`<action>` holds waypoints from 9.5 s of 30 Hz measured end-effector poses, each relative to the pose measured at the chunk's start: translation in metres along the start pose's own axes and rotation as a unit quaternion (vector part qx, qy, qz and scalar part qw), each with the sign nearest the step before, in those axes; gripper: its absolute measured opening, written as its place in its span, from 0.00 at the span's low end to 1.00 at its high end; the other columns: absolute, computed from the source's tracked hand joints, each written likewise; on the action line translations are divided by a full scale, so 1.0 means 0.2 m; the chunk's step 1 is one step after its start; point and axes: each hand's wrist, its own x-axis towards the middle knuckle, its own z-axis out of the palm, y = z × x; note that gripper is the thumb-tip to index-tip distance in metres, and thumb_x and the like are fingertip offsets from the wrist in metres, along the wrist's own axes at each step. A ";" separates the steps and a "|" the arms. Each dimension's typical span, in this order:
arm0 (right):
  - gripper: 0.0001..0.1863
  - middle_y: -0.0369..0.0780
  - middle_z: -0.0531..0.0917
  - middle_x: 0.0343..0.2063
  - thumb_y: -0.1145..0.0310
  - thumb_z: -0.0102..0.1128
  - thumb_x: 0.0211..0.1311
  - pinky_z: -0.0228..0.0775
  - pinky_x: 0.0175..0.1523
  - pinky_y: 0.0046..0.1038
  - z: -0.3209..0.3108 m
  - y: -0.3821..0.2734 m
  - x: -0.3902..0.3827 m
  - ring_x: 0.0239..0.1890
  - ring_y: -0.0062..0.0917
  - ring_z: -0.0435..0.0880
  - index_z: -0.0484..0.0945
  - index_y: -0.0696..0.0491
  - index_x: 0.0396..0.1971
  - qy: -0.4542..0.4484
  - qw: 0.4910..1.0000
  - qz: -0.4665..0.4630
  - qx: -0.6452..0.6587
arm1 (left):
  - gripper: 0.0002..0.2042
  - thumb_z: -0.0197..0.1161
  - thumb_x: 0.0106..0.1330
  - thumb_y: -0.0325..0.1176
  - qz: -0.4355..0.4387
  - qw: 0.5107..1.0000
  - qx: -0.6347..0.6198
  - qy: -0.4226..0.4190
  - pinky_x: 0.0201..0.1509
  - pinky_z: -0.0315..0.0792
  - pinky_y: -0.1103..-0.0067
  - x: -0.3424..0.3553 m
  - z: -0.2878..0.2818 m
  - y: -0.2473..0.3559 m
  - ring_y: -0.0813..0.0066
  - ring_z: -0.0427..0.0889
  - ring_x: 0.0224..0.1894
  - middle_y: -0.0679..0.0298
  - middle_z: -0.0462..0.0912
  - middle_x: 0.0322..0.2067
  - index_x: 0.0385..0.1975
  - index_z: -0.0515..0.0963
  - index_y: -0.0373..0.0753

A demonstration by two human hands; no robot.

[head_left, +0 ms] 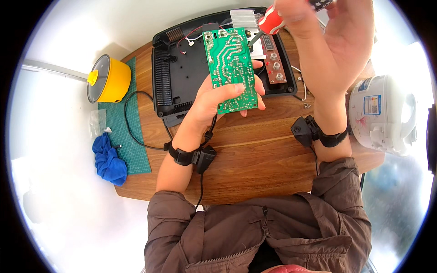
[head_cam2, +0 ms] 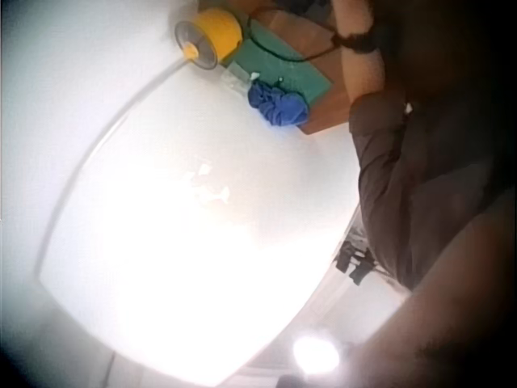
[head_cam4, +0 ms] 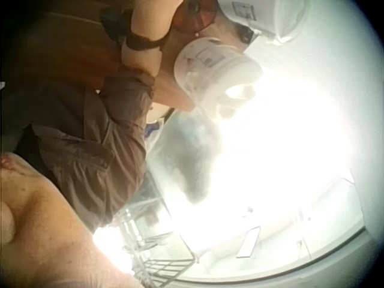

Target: The person removes a circuit board from a disassembled appliance, uses a screwdriver to adjust components on the board, and then reinserts the board into the appliance housing.

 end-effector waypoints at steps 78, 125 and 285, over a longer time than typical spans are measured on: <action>0.28 0.42 0.82 0.47 0.70 0.57 0.77 0.76 0.53 0.22 0.16 0.03 0.03 0.47 0.21 0.82 0.62 0.63 0.71 0.136 0.973 0.157 0.098 | 0.33 0.64 0.67 0.40 0.011 0.999 0.025 0.022 0.33 0.82 0.75 -0.03 -0.01 -0.01 0.60 0.91 0.43 0.52 0.86 0.44 0.70 0.66 0.30; 0.30 0.47 0.82 0.53 0.75 0.60 0.72 0.77 0.56 0.24 0.07 0.23 -0.10 0.52 0.23 0.83 0.64 0.65 0.71 0.067 0.997 -0.031 0.010 | 0.35 0.63 0.67 0.41 0.014 1.000 0.019 0.018 0.29 0.80 0.78 0.00 0.01 -0.02 0.62 0.91 0.40 0.53 0.86 0.43 0.70 0.64 0.26; 0.04 0.36 0.82 0.29 0.71 0.65 0.58 0.77 0.37 0.35 0.13 0.15 -0.21 0.29 0.36 0.83 0.83 0.51 0.33 -0.302 0.925 0.134 -0.186 | 0.22 0.61 0.71 0.36 0.065 0.997 0.001 0.034 0.32 0.82 0.74 0.01 0.00 -0.07 0.54 0.90 0.43 0.48 0.85 0.47 0.61 0.72 0.29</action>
